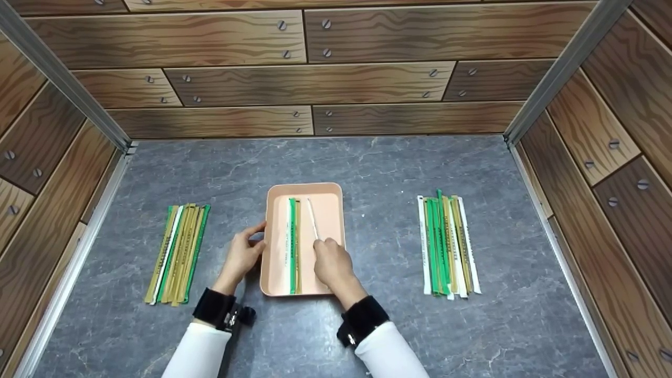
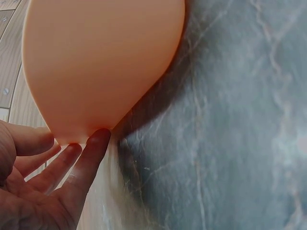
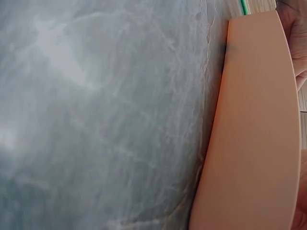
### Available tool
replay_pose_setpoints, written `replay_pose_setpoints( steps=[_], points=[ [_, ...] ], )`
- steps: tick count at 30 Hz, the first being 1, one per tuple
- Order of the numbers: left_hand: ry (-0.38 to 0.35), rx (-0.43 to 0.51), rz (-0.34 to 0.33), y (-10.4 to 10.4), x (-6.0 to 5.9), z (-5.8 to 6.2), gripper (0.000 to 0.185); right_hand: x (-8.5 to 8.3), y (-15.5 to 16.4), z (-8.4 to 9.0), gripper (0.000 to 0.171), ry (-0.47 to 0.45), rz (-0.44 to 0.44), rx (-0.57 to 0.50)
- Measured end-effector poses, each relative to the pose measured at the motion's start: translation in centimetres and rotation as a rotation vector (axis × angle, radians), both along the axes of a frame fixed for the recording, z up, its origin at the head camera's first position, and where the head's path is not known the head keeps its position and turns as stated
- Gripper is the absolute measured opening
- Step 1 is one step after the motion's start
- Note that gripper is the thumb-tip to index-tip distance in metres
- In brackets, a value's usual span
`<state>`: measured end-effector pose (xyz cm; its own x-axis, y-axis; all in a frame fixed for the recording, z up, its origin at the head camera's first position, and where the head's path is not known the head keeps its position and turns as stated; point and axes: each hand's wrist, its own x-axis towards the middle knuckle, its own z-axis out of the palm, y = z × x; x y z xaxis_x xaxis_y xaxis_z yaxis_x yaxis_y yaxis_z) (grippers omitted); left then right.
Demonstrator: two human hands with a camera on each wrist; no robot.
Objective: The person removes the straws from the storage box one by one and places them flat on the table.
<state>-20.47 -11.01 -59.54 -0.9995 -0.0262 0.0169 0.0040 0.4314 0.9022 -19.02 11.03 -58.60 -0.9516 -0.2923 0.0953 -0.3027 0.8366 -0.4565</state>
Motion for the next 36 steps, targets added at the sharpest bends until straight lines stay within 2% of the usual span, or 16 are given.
replay_pose_setpoints(
  steps=[10, 18, 24, 31, 36],
  points=[
    [0.004, 0.018, 0.002, 0.0, 0.0, -0.1, 0.047, 0.3, 0.4, 1.5, 0.054, -0.099, -0.045, -0.097],
    [0.003, 0.017, 0.006, 0.1, -0.1, -0.1, 0.047, 0.4, 1.8, 2.8, 0.058, -0.120, -0.060, -0.173],
    [-0.010, 0.023, 0.008, 0.2, -0.1, -0.2, 0.047, 0.5, 3.6, 3.6, 0.058, -0.150, -0.109, -0.248],
    [-0.006, 0.014, 0.018, 0.1, -0.1, -0.2, 0.048, 0.5, 7.8, 4.2, 0.056, -0.127, -0.221, -0.234],
    [-0.002, 0.001, 0.021, 0.1, -0.1, -0.2, 0.048, 0.7, 12.2, 4.5, 0.053, -0.062, -0.322, -0.138]
  ],
)
